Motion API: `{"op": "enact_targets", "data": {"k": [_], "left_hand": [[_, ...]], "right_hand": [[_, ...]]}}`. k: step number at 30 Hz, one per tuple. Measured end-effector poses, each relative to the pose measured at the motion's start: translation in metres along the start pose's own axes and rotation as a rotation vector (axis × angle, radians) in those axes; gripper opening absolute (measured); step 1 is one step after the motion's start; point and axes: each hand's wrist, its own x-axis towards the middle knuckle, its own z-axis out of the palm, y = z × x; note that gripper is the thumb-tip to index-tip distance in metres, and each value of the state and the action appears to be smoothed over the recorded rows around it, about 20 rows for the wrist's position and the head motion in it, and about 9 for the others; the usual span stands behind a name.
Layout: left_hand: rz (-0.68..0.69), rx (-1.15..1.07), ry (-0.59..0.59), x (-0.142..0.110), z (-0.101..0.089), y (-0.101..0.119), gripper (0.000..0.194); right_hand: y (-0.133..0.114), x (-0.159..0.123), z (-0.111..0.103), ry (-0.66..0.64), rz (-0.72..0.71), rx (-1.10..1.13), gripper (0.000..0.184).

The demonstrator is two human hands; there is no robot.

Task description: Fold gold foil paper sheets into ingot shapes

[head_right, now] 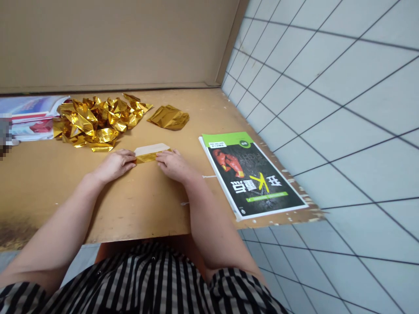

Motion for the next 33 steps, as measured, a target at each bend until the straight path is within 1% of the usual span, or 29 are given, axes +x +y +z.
{"op": "enact_targets", "data": {"k": [3,10,13,16,19,21,24,28,31,33], "left_hand": [[0.004,0.012,-0.008,0.0,-0.002,0.002,0.02],[0.023,0.074,0.018,0.0,0.0,0.004,0.024],[0.025,0.073,0.036,0.001,-0.001,0.007,0.023],[0.049,0.055,0.042,0.001,-0.004,0.013,0.023],[0.082,0.027,0.025,0.001,-0.006,0.018,0.024],[0.088,-0.017,0.001,0.002,-0.006,0.02,0.024],[0.062,-0.114,-0.013,0.002,-0.004,0.021,0.023],[-0.014,-0.257,-0.013,0.002,-0.005,0.021,0.015],[-0.064,-0.299,-0.016,0.001,-0.006,0.02,0.027],[-0.08,-0.29,-0.009,0.001,-0.004,0.017,0.025]], "right_hand": [[-0.005,0.0,-0.001,0.013,0.028,-0.027,0.036],[-0.015,0.0,0.001,0.077,0.011,-0.097,0.031],[-0.017,0.002,0.007,0.12,-0.01,-0.107,0.029],[-0.018,0.005,0.015,0.159,-0.066,-0.086,0.028],[-0.017,0.009,0.024,0.197,-0.116,-0.074,0.024],[-0.017,0.012,0.028,0.209,-0.123,-0.074,0.022],[-0.018,0.013,0.03,0.196,-0.109,-0.078,0.022],[-0.02,0.014,0.03,0.195,-0.084,-0.08,0.024],[-0.021,0.015,0.03,0.198,-0.077,-0.072,0.023],[-0.023,0.015,0.029,0.188,-0.069,-0.071,0.024]]}}
